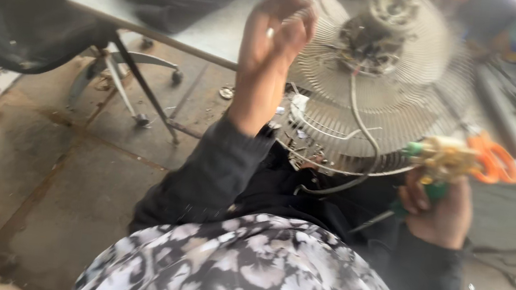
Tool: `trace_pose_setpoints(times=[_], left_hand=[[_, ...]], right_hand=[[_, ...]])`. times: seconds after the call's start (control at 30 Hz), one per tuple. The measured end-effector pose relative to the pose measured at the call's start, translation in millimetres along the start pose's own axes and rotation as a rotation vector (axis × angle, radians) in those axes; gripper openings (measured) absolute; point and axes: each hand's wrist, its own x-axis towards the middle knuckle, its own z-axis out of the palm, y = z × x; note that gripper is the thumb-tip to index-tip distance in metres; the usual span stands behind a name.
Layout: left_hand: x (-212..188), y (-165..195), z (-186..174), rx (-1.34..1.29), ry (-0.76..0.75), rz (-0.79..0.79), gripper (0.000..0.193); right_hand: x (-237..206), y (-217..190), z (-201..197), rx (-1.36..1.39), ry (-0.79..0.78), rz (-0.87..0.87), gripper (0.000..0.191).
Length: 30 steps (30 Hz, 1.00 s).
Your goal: The person disassembles a table fan by removing the front grille and motor housing. They use a screwdriver to loosen screws and scissors to cut wires, then separate the motor from the fan assembly.
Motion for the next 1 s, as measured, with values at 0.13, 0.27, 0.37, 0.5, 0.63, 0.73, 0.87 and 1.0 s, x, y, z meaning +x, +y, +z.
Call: trace_pose_setpoints(times=[0.13,0.27,0.37,0.5,0.63,0.73,0.87,1.0], left_hand=[[-44.6,8.0,33.7,0.585,-0.319,0.074,0.044],[-75.3,11.4,56.4,0.662,-0.498,0.068,0.054],[-87.8,12.4,62.5,0.654,-0.514,0.054,0.057],[-92.4,9.3,64.1,0.624,-0.469,-0.013,0.047],[-96.6,3.8,72.2,0.635,-0.452,0.051,0.044],[-100.0,0.3,79.1,0.636,-0.454,0.066,0.044],[-102.7,-2.1,81.8,0.701,-0.439,0.144,0.043],[-104.6,-7.1,83.0,0.647,-0.388,0.07,0.04]], right_hand=[[2.9,16.6,6.0,0.117,-0.128,0.082,0.043],[3.2,33.1,19.4,0.209,-0.184,0.207,0.039],[2.0,40.8,26.3,0.28,-0.18,0.296,0.038],[0.3,44.9,27.9,0.255,-0.205,0.296,0.041],[-4.1,45.0,23.0,0.268,-0.255,0.29,0.043],[-9.4,39.1,19.2,0.246,-0.214,0.285,0.045],[-22.0,25.2,18.6,0.122,-0.041,0.181,0.052],[-30.3,22.7,22.8,-0.184,-0.122,0.0,0.064]])
